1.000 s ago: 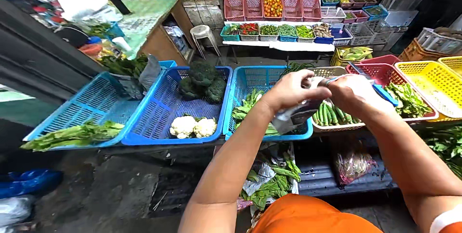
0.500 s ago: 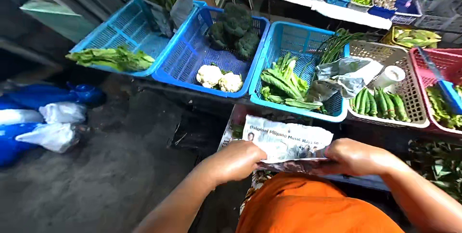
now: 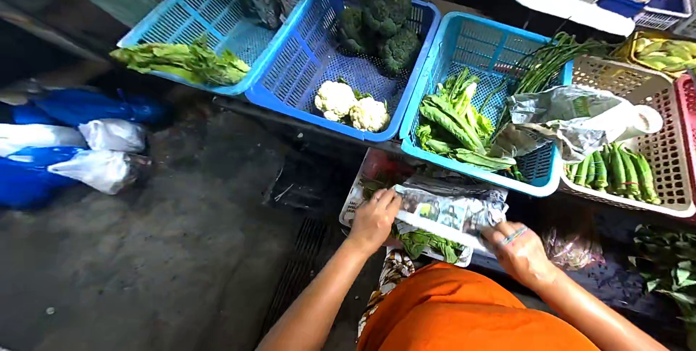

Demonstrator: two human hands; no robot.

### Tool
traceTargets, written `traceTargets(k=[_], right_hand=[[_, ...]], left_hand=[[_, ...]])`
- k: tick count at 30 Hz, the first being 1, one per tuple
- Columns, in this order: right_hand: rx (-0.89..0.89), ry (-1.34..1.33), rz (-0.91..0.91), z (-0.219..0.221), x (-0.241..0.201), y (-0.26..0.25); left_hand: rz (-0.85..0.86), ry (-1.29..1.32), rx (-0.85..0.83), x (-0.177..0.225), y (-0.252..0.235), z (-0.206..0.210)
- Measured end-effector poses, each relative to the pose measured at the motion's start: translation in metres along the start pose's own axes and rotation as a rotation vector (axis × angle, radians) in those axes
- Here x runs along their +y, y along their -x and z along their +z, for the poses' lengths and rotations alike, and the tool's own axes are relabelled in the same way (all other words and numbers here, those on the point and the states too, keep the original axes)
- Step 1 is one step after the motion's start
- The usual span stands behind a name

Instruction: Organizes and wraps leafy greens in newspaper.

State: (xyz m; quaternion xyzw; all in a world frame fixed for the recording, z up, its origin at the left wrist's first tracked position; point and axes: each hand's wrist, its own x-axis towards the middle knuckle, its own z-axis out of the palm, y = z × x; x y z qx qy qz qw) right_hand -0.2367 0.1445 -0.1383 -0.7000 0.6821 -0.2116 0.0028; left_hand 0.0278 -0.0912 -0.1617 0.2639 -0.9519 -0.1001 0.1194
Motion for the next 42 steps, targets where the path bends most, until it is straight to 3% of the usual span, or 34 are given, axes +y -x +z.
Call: traceTargets(k=[3,8,10,15,19,22,24,28,30,34,36,38,42], right_hand=[[-0.224,-0.063,0.0,0.055,-0.001,0.036],[-1.069,-0.185,0.382,0.125,-0.006,0.03],[-1.177,-0.237,0.436,0.141,-0.013,0.021],[-1.038,-0.34,0.322,0.141,-0.025,-0.022],[-0.297,-0.381,0.002,0.059,-0.035,-0.106],[0.138,-0.218,0.01,-0.005,-0.018,-0.179],[0.09,-0.138,0.21,-0.023,0.011,-0.214],[-0.443,-0.024,0.628,-0.002,0.069,-0.248],[-0.523,-0.093,0.704,0.002,0.084,-0.248],[-0.214,-0.331,0.794,-0.029,0.081,-0.244],[-0.018,-0.443,0.813,-0.05,0.061,-0.247],[0.088,-0.54,0.756,-0.071,0.03,-0.257],[-0.035,-0.705,0.421,-0.095,-0.01,-0.277]], left_hand=[[-0.049,0.068,-0.248,-0.013,0.037,0.052],[-0.289,0.043,-0.767,-0.033,0.046,0.112],[-0.333,0.036,-0.842,-0.037,0.043,0.119],[-0.298,0.075,-0.856,-0.05,0.043,0.124],[-0.316,0.12,-0.824,-0.062,0.043,0.128],[-0.276,0.099,-0.812,-0.069,0.043,0.13],[-0.23,0.092,-0.781,-0.071,0.04,0.128],[-0.193,0.169,-0.78,-0.056,0.013,0.081],[-0.147,0.298,-0.672,-0.047,-0.005,0.045],[0.0,0.808,-0.139,-0.026,-0.038,-0.02],[0.031,1.103,0.039,-0.016,-0.066,-0.047],[-0.018,1.338,0.101,-0.009,-0.095,-0.07],[-0.235,1.834,0.087,-0.008,-0.133,-0.094]])
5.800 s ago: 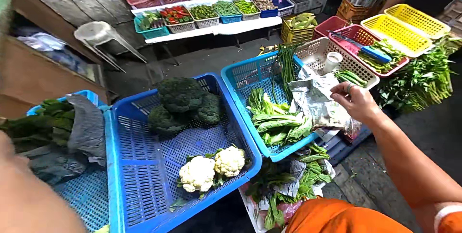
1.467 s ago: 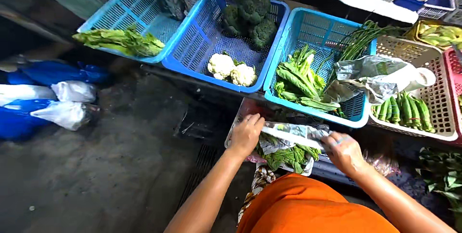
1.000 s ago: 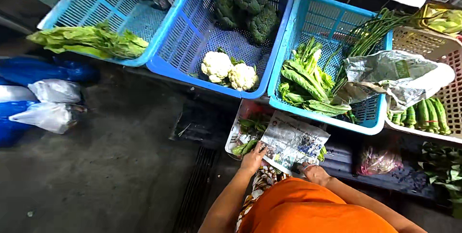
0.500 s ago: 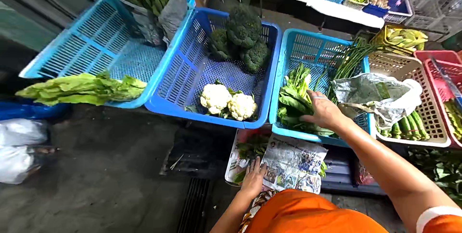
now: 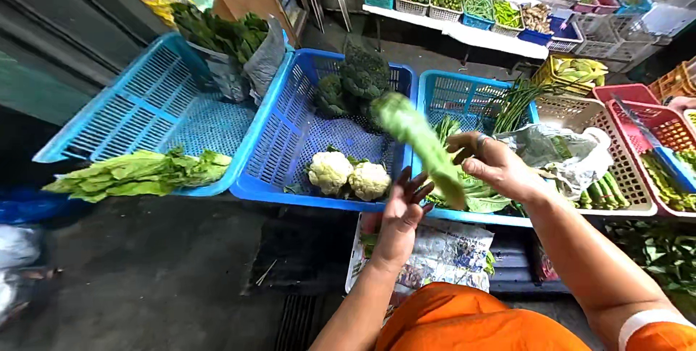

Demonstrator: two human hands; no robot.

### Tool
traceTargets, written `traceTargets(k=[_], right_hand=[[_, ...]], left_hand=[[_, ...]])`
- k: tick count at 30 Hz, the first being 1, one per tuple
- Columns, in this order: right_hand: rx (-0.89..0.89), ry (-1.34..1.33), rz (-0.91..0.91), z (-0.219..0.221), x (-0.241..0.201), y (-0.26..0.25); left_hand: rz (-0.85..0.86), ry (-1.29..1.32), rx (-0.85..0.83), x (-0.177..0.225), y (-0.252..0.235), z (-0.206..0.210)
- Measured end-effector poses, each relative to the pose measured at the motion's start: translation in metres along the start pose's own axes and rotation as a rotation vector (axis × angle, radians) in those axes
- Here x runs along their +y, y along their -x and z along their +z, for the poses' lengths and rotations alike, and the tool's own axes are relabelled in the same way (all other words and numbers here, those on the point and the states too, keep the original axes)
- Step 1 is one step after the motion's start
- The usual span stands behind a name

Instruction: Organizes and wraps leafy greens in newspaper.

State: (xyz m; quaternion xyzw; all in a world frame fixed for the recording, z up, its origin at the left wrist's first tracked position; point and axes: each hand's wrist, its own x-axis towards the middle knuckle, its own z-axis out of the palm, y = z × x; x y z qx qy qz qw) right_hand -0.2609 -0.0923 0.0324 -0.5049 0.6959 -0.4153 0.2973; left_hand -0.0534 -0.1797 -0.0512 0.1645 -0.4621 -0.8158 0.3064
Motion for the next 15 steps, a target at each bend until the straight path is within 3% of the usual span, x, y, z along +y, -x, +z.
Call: traceTargets(k=[2,4,7,9,15], right_hand=[[-0.006,0.062,-0.025,0.002,0.011,-0.013],[-0.059,0.236,0.002,0.009,0.041,-0.03],[-0.404,0.5,0.097,0.035,0.091,-0.047],[-0.516,0.676,0.19,0.057,0.107,-0.051],[-0.522,0.895,0.217,0.076,0.109,-0.054]], left_hand=[[-0.026,0.204,0.077,0.006,-0.002,-0.001],[-0.045,0.227,0.171,0.01,0.001,-0.007],[-0.096,0.183,0.295,0.017,0.009,-0.023],[-0.092,0.172,0.339,0.021,0.013,-0.034],[-0.09,0.245,0.317,0.037,0.02,-0.046]])
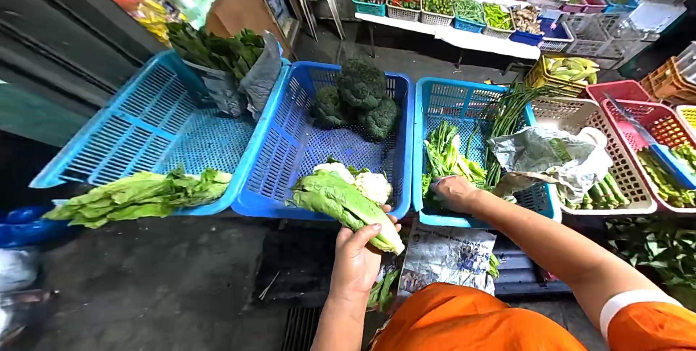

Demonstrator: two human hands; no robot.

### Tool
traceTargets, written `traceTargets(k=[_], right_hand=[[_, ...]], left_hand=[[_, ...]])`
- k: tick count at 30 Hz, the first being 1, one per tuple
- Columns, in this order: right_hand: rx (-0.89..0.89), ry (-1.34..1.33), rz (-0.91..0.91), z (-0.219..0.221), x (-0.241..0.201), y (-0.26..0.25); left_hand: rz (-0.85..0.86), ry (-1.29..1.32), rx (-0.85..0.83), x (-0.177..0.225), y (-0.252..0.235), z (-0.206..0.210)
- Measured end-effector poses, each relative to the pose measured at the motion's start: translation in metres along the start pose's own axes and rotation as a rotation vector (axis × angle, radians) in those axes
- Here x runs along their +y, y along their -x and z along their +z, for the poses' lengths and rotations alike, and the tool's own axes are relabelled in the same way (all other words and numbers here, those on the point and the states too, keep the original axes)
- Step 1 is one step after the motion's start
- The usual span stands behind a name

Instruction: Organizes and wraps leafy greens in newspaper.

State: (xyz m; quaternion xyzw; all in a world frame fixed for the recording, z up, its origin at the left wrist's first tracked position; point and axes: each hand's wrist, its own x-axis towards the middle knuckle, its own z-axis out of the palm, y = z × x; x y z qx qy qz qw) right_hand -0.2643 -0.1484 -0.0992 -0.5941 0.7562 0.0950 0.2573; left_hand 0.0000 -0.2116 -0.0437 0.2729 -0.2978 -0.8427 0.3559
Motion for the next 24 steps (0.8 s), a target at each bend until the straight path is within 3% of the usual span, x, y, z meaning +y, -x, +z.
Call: traceTargets(k=[3,8,10,13,16,18,21,24], right_hand=[[0.096,-0.124,-0.009,-0.029,0.008,0.024],[0.641,-0.418,-0.026,-0.085,0.024,0.1],[0.886,-0.626,-0.051,-0.093,0.009,0.126],[1.154,-0.985,-0.228,-0.072,-0.035,0.138],[1.104,-1.179,-0.37,-0.026,-0.075,0.127],[1.018,-1.137,-0.414,0.002,-0.086,0.119],[0.915,-0.969,-0.449,0.016,-0.088,0.121],[0.771,-0.835,-0.441,0.003,-0.073,0.128]], left_hand=[[-0.038,0.086,-0.023,0.003,0.001,0.0],[-0.172,0.204,-0.052,-0.008,-0.002,0.01],[-0.223,0.19,-0.039,-0.016,-0.003,0.02],[-0.267,0.214,-0.093,-0.032,-0.004,0.032],[-0.209,0.322,-0.203,-0.045,-0.004,0.035],[-0.128,0.3,-0.217,-0.049,-0.002,0.035],[-0.045,0.225,-0.101,-0.051,0.001,0.037],[0.036,0.055,0.029,-0.049,-0.001,0.038]])
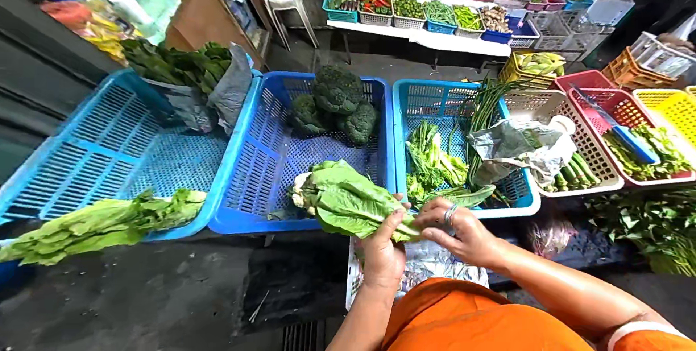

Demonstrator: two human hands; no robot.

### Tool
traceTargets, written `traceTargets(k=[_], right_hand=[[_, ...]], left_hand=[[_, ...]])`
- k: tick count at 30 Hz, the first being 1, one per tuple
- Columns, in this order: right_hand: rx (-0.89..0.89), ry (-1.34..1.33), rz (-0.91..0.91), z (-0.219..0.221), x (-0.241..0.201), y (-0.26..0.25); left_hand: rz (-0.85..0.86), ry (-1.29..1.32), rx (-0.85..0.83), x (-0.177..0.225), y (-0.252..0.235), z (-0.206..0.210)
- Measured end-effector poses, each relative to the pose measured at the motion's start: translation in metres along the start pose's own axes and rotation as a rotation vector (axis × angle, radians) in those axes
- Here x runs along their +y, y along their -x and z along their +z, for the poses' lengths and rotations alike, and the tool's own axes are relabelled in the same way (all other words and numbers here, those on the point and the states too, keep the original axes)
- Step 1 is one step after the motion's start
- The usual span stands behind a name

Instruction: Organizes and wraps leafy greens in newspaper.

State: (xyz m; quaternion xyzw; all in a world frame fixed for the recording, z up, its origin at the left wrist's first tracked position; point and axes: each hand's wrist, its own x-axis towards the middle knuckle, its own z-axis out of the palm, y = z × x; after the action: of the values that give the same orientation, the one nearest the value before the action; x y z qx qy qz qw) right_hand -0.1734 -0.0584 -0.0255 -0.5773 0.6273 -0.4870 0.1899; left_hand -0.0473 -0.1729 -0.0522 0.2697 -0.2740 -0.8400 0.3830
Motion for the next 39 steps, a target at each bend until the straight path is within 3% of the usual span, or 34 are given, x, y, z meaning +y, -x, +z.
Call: traceTargets(k=[3,6,9,13,17,20,22,24,26,29,32,36,39], right_hand=[[-0.219,0.406,0.232,-0.048,0.023,-0.016],[-0.517,0.745,0.595,-0.088,0.087,-0.016],[-0.655,0.784,0.771,-0.105,0.132,-0.004],[-0.457,0.608,0.678,-0.121,0.117,-0.013],[-0.083,0.292,0.554,-0.117,0.061,-0.032],[0.225,-0.188,0.43,-0.071,0.012,-0.043],[0.34,-0.447,0.378,-0.025,-0.009,-0.047],[0.344,-0.528,0.335,0.014,-0.014,-0.048],[0.312,-0.436,0.331,0.042,-0.008,-0.048],[0.255,-0.243,0.377,0.059,-0.001,-0.049],[0.179,-0.121,0.322,0.066,-0.003,-0.049],[0.007,-0.078,0.265,0.041,0.0,-0.057],[-0.238,0.35,0.398,-0.01,0.033,-0.066]], left_hand=[[0.042,-0.034,0.028,0.014,-0.003,-0.007],[0.052,-0.029,-0.035,0.033,-0.005,-0.019],[0.039,-0.016,-0.029,0.046,-0.006,-0.027],[0.04,-0.018,0.091,0.048,-0.006,-0.027],[0.054,-0.023,0.114,0.038,-0.011,-0.024],[0.013,-0.041,0.196,0.029,-0.016,-0.015],[-0.017,-0.031,0.209,0.023,-0.019,-0.01],[-0.027,-0.01,0.182,0.018,-0.019,-0.006],[0.026,0.014,0.047,0.014,-0.015,-0.008],[0.083,0.055,-0.023,0.009,-0.014,-0.013],[0.083,0.06,0.02,0.006,-0.015,-0.017],[0.078,-0.013,0.156,0.021,-0.022,-0.015],[0.109,0.024,0.125,0.038,-0.028,-0.028]])
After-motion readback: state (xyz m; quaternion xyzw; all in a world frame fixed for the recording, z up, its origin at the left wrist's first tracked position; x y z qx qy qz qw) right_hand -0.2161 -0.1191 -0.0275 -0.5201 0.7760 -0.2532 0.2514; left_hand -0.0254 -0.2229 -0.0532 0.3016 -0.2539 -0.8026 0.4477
